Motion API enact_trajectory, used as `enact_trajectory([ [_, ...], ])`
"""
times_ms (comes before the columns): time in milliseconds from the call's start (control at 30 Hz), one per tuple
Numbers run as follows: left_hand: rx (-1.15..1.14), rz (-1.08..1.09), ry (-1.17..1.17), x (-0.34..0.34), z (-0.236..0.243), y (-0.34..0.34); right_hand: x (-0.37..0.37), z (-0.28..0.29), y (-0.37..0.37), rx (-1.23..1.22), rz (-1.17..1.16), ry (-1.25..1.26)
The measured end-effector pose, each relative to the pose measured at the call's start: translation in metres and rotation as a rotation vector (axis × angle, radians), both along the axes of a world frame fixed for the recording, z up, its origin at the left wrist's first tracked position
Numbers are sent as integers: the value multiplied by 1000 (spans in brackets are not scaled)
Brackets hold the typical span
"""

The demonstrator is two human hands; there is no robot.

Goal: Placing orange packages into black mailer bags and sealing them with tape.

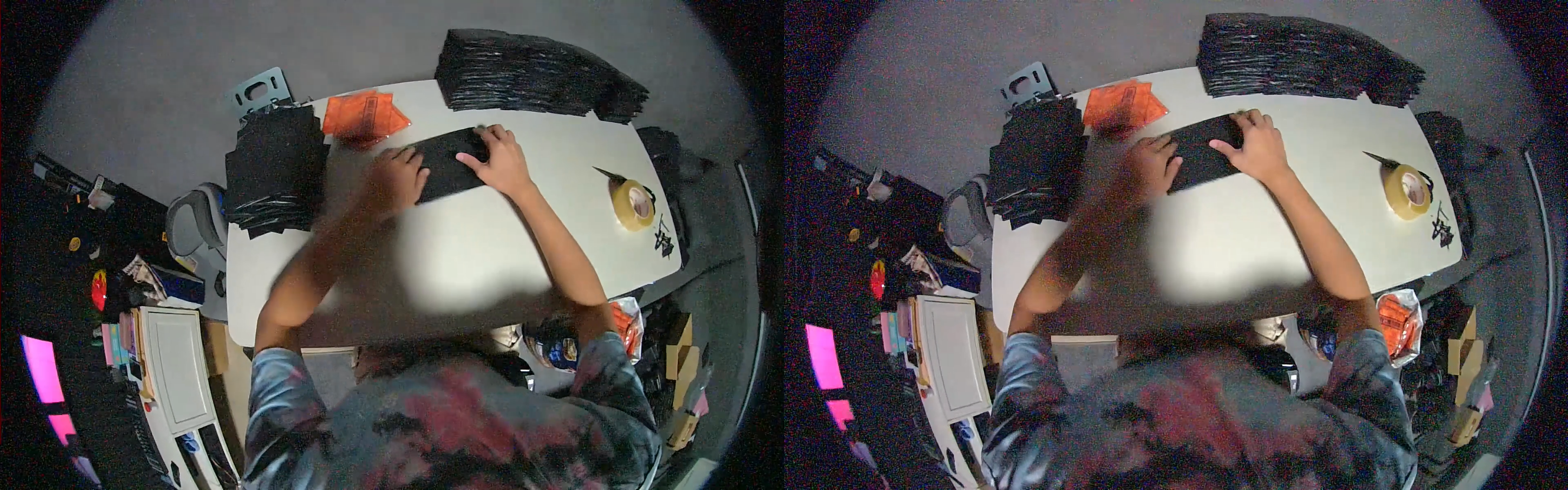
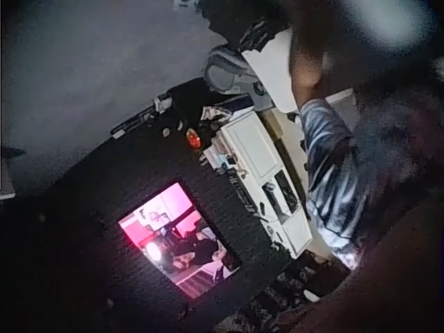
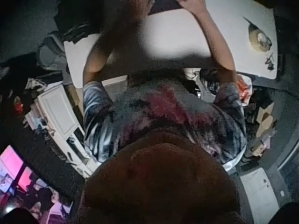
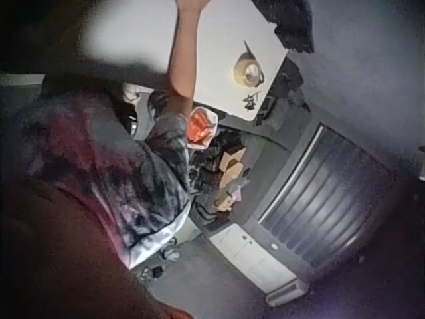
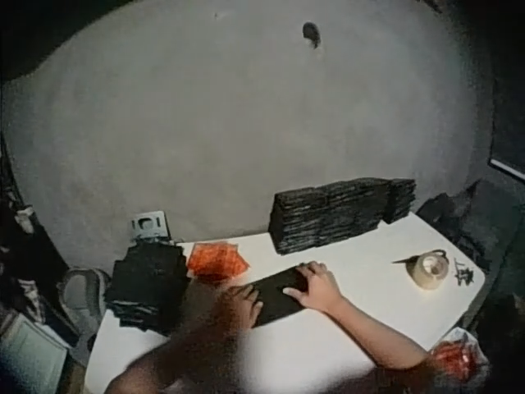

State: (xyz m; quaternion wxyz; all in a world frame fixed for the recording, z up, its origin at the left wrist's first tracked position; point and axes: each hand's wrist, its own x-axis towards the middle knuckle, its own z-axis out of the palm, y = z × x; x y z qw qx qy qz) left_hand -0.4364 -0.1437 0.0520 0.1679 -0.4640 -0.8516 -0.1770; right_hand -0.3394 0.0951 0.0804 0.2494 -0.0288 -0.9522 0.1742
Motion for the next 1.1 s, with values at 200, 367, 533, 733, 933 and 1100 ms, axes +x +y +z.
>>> enact_trajectory([
  [200,96,-15,-10,25,-3,-30,-15,-22,9,9,130,41],
  [367,114,48,-88,12,-1,-33,-13,-20,12,-13,124,10],
  [533,30,94,-11,21,-8,-33,-21,-8,-5,-32,148,113],
  [733,-156,132,-60,22,-8,-36,-98,30,-92,-36,460,119],
  [933,-416,226,-155,63,17,-15,-192,17,-116,91,417,121],
  [1100,-302,10,-211,68,5,-17,-207,0,-165,263,267,-91],
])
